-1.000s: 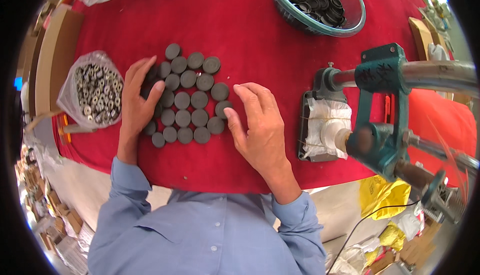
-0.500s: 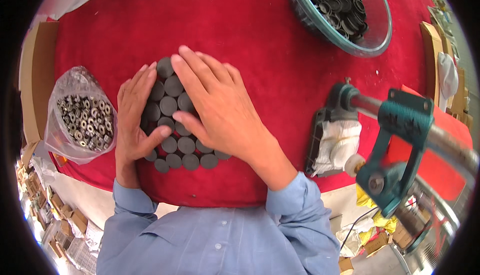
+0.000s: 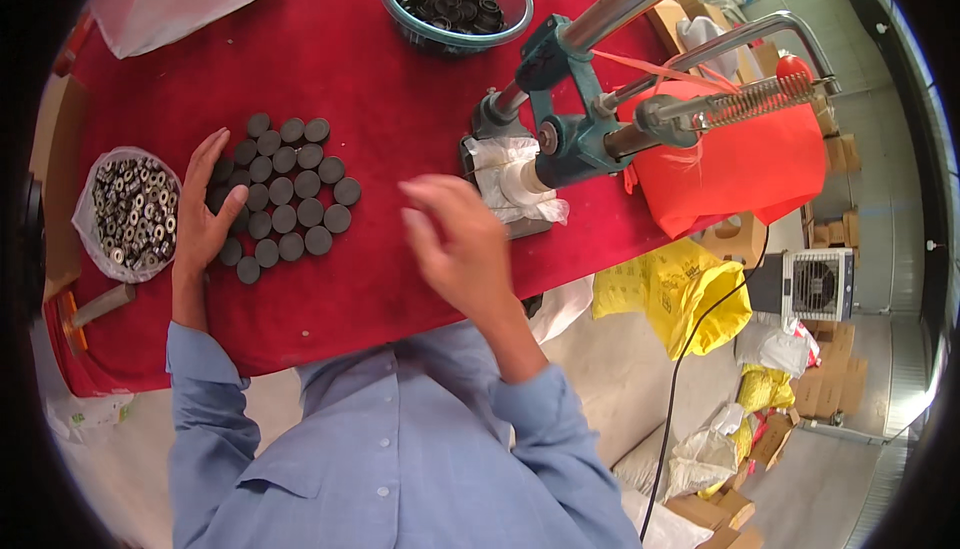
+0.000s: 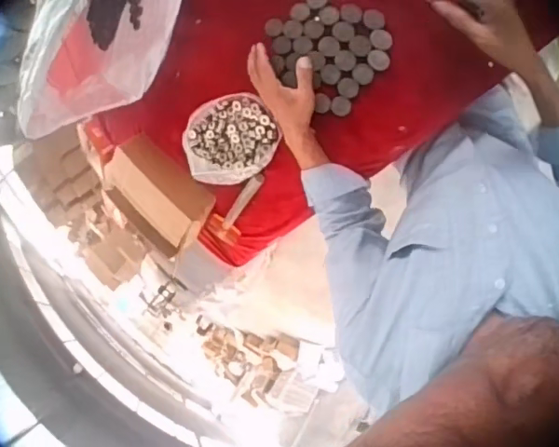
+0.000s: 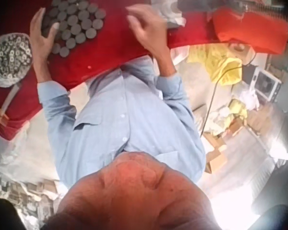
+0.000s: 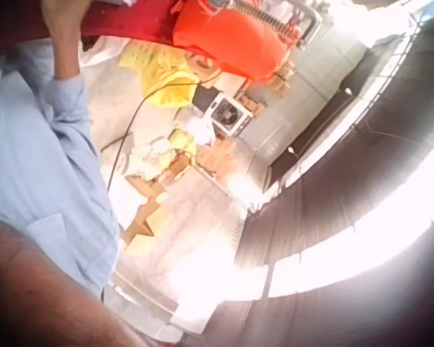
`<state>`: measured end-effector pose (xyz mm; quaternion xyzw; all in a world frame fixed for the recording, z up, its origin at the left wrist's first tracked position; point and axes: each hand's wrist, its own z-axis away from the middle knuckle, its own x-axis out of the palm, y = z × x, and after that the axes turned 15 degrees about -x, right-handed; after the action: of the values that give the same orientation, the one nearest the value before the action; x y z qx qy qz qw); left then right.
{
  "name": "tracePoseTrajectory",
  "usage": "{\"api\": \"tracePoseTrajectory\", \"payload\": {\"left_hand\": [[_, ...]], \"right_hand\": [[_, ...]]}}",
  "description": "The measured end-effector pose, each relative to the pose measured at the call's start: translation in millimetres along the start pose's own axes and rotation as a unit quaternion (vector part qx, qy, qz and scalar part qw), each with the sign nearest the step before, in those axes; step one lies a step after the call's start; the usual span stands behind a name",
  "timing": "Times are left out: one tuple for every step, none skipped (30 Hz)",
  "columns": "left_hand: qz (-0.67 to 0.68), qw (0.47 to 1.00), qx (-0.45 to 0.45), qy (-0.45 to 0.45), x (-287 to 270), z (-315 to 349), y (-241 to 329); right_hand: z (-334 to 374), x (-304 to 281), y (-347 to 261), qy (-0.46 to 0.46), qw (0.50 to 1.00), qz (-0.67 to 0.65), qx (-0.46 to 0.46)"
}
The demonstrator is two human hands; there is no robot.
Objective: The person arranges small circular metal components on a red table surface. They pick up dark circular pieces from a bowl and place them on top of the metal components, creating a uniform grid pattern. The person uses their hands to sort and align the items, occasionally adjusting the position of the components to ensure they are neatly organized.
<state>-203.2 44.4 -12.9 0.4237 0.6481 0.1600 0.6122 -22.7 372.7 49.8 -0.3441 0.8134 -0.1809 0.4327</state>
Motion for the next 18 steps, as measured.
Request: {"api": "tracePoseTrajectory", "payload": {"left_hand": [[0.0, 1.0, -0.001, 0.01, -1, 2, -2], [0.001, 1.0, -0.001, 0.019, -2, 3, -5], [-0.003, 1.0, -0.003, 0.027, -3, 5, -5], [-0.012, 0.999, -0.001, 0.038, -4, 7, -1], [-0.031, 0.998, -0.017, 0.05, -5, 11, 4], [-0.05, 0.997, -0.028, 0.056, -7, 13, 8], [-0.07, 0.995, -0.04, 0.064, -9, 17, 12], [-0.091, 0.992, -0.043, 0.075, -12, 23, 16], [-0.11, 0.989, -0.044, 0.083, -14, 31, 20], [-0.126, 0.987, -0.048, 0.09, -13, 41, 23], [-0.144, 0.982, -0.055, 0.107, -12, 51, 25], [-0.163, 0.977, -0.065, 0.125, -11, 64, 29], [-0.181, 0.971, -0.073, 0.141, -10, 76, 34], [-0.166, 0.97, -0.105, 0.142, -9, 90, 41], [-0.15, 0.968, -0.139, 0.147, -7, 104, 49], [-0.131, 0.964, -0.172, 0.152, -3, 115, 55], [-0.111, 0.964, -0.19, 0.147, 2, 125, 59], [-0.091, 0.962, -0.212, 0.144, 9, 138, 63]], "right_hand": [[21, -22, 2, 0.026, 0.999, 0.014, 0.041], [46, -38, 10, 0.086, 0.992, -0.017, 0.093], [63, -50, 20, 0.146, 0.977, -0.05, 0.148], [66, -60, 23, 0.179, 0.968, -0.056, 0.165], [64, -69, 25, 0.21, 0.959, -0.063, 0.181], [64, -72, 26, 0.246, 0.946, -0.068, 0.201], [62, -73, 30, 0.238, 0.951, -0.06, 0.189], [56, -72, 38, 0.229, 0.956, -0.054, 0.177], [52, -72, 44, 0.222, 0.96, -0.044, 0.167], [50, -72, 46, 0.214, 0.959, -0.04, 0.183], [47, -72, 53, 0.219, 0.961, -0.067, 0.158], [44, -71, 61, 0.222, 0.961, -0.096, 0.133], [42, -71, 67, 0.225, 0.96, -0.122, 0.109], [41, -72, 71, 0.222, 0.957, -0.147, 0.113], [38, -73, 75, 0.216, 0.954, -0.173, 0.113], [35, -75, 79, 0.209, 0.951, -0.196, 0.112], [30, -79, 80, 0.195, 0.948, -0.217, 0.126], [24, -85, 79, 0.177, 0.944, -0.239, 0.14]]}}
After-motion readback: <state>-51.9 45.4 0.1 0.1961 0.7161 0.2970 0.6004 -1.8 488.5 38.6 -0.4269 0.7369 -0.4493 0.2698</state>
